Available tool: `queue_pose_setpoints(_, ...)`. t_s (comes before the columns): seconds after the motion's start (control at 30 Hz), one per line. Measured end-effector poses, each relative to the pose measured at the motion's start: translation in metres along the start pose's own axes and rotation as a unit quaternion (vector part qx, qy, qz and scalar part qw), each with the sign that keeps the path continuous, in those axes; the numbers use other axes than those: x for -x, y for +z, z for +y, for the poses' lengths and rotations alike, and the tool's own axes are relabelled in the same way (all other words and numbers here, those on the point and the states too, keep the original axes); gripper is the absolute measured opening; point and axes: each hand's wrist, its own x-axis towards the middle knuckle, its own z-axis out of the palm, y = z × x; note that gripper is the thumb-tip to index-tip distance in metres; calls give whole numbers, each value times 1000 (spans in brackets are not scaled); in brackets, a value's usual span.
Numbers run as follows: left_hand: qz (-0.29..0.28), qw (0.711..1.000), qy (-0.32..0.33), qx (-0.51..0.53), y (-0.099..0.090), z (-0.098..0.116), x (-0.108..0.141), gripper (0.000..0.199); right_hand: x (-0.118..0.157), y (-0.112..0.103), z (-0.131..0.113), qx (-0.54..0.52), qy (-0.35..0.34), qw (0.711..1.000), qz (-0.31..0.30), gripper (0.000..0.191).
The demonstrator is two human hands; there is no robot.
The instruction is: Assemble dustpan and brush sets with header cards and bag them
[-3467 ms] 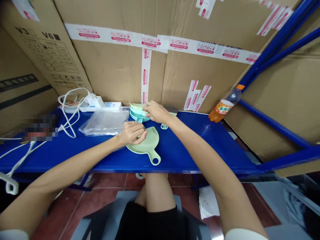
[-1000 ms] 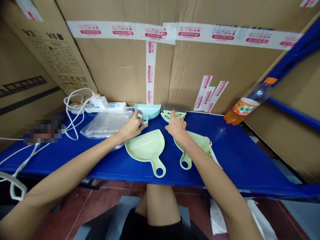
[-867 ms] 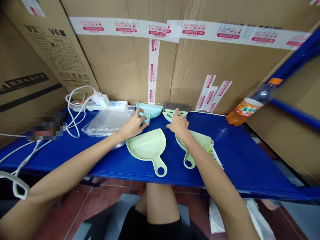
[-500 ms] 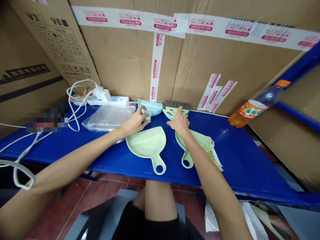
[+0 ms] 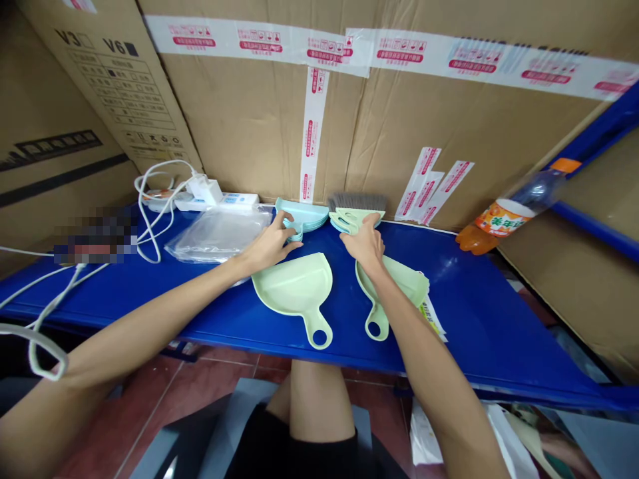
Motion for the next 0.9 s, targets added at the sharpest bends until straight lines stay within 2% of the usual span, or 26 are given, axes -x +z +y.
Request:
queue_pose_setpoints(0.1,-6,1000,-7,-18,-3,5,0,30,-4,3,2,-2,9,1000,2,77)
queue_pose_setpoints(0.3,-6,1000,-17,-18,-8,13,0,30,-8,11,-5,14,10,998,-53,91)
queue_pose_setpoints(0.4,-16,999,-23,-15,-9,14,0,32,-7,9,-9,47,-1,997,-59,88)
queue_pose_setpoints(0.47,-24,999,-26,-23,-9,14,0,32,-6,6,-10,84,-21,994,-70,80)
queue_pose_setpoints(0.63,-20,997,-18,-72,-16,14,2,35,0,-12,-6,123,-77,984,-105,50)
queue_pose_setpoints(0.73,48,996,15,-72,-28,20,6,49,10,-28,-5,127,-105,981,-100,46)
queue_pose_setpoints(0.8,80,995,49,-37,-34,28,10,50,15,-41,0,120,-120,982,-83,46)
queue_pose_setpoints(0.83,71,995,73,-20,-36,33,12,48,17,-49,5,115,-123,983,-68,47)
queue_pose_setpoints(0.9,10,993,120,-4,-35,43,17,49,14,-63,21,120,-120,985,-41,50)
